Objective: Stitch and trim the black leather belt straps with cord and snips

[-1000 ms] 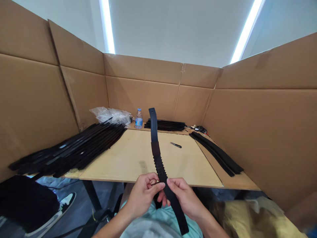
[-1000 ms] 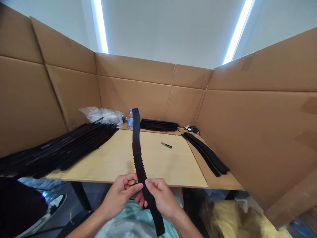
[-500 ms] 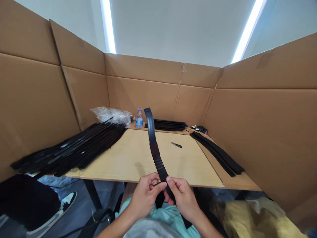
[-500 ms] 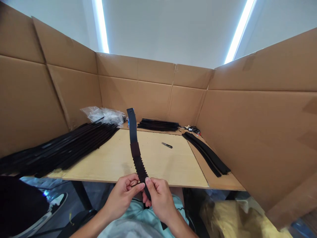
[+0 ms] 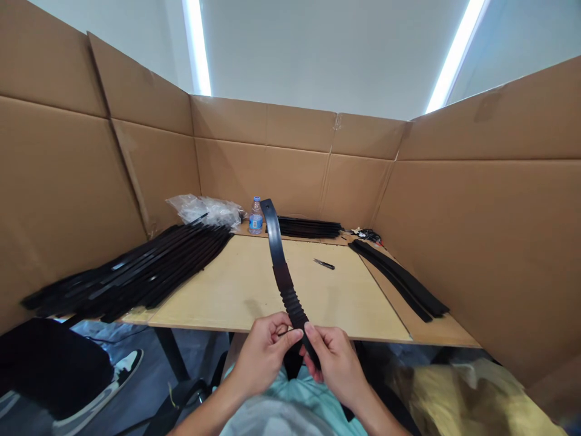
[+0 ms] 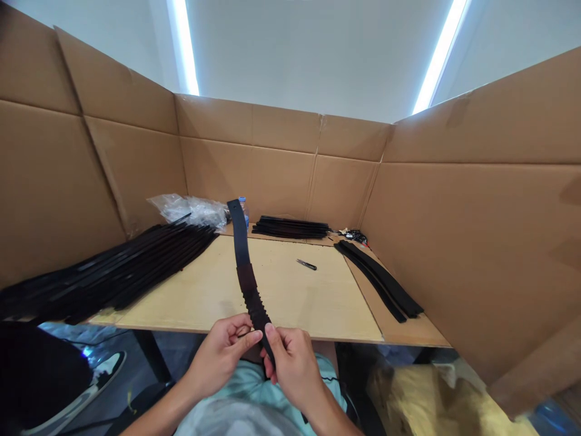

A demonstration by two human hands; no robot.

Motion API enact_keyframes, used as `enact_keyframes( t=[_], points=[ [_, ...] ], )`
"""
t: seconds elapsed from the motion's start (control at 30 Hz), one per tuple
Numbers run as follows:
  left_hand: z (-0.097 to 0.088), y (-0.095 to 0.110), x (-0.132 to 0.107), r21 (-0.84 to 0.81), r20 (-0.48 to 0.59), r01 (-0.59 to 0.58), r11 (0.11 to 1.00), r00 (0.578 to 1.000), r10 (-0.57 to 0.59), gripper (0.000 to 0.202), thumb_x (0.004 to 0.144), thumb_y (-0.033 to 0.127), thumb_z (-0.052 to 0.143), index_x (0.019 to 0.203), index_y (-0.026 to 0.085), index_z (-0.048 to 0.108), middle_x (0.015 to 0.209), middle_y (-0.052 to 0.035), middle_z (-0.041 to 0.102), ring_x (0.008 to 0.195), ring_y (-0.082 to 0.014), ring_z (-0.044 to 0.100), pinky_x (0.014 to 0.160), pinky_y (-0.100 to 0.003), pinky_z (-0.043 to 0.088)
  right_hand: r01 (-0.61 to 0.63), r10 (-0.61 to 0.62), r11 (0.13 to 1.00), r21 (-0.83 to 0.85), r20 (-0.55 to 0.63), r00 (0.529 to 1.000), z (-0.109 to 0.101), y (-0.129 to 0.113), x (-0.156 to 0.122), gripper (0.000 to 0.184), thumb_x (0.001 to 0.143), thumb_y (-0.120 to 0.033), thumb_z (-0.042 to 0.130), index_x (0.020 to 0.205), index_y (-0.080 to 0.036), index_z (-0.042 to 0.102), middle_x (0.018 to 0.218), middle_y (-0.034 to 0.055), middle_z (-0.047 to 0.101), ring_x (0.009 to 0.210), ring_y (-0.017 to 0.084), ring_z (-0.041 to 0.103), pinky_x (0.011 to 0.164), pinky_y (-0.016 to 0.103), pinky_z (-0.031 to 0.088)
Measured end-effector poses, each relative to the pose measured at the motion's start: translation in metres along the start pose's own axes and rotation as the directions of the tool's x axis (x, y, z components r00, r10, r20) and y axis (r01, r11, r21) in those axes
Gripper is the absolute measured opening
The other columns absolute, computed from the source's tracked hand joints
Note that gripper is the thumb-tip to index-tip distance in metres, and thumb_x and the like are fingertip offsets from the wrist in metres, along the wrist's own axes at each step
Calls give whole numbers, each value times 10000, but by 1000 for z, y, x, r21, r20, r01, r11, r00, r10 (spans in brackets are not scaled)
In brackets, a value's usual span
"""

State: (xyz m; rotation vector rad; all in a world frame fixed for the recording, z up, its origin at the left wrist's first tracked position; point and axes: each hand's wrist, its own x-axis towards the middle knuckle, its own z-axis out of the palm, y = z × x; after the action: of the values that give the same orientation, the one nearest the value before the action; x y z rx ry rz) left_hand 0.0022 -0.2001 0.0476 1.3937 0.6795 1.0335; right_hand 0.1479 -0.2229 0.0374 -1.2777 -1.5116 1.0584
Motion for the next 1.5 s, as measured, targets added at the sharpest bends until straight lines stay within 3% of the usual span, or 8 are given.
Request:
enact_keyframes(
  t=[0.23,0.37,0.5,0.63,0.9,1.13,1.23,1.5],
  points=[
    [0,5,-1,113,-118,-35,993,992,48,339,728,423,681,585,158,524,555,34,507,537,-98,443,511,-204,351,-53,53,999,-7,2,999,0,5,2,719,785,-775,398,481,-143,557,325,-4,440,265,78,381,313,196,261],
    [2,4,-1,103,-104,-17,994,994,28,346,740,439,666,604,160,512,536,46,473,502,-85,402,480,-199,307,-109,84,978,178,141,986,-4,9,5,677,773,-771,429,618,-129,578,382,3,516,293,86,430,316,176,315],
    [2,1,-1,85,-88,7,996,996,1,371,738,475,658,617,168,489,505,59,430,464,-84,402,459,-201,289,-145,9,909,391,328,945,-9,8,10,567,771,-687,553,811,-122,566,543,49,640,397,126,565,389,200,435],
    [1,-1,-1,113,-102,23,993,995,-12,378,735,477,660,610,164,487,505,60,423,461,-79,388,452,-201,269,-214,7,822,528,366,931,-8,9,15,521,759,-628,616,746,-110,561,548,49,620,367,94,520,347,167,361],
    [1,-2,1,43,-55,56,997,997,-54,330,742,453,661,665,160,531,575,-3,590,551,-135,552,540,-232,392,-101,69,967,235,140,988,0,8,8,684,763,-784,423,657,-124,567,411,-34,458,300,62,381,310,173,241],
    [1,4,-1,74,-105,-19,997,994,27,298,719,414,695,655,144,586,553,35,510,506,-89,429,489,-201,329,3,-2,999,-41,25,1000,-2,1,1,705,812,-765,354,499,-158,528,334,-19,413,265,85,373,304,207,232],
    [-1,3,-1,92,-100,-6,996,995,15,294,735,407,687,668,138,591,557,33,498,512,-88,421,485,-200,312,0,0,1000,0,51,999,-3,1,-1,697,827,-751,347,532,-151,543,350,-21,425,276,82,383,308,199,251],
    [0,-1,-2,25,-65,27,999,998,-25,346,730,440,692,651,143,531,538,52,456,474,-76,438,460,-192,315,-154,11,910,384,349,937,-13,1,7,561,774,-681,546,786,-121,571,569,40,615,412,109,536,348,170,362]
  ],
)
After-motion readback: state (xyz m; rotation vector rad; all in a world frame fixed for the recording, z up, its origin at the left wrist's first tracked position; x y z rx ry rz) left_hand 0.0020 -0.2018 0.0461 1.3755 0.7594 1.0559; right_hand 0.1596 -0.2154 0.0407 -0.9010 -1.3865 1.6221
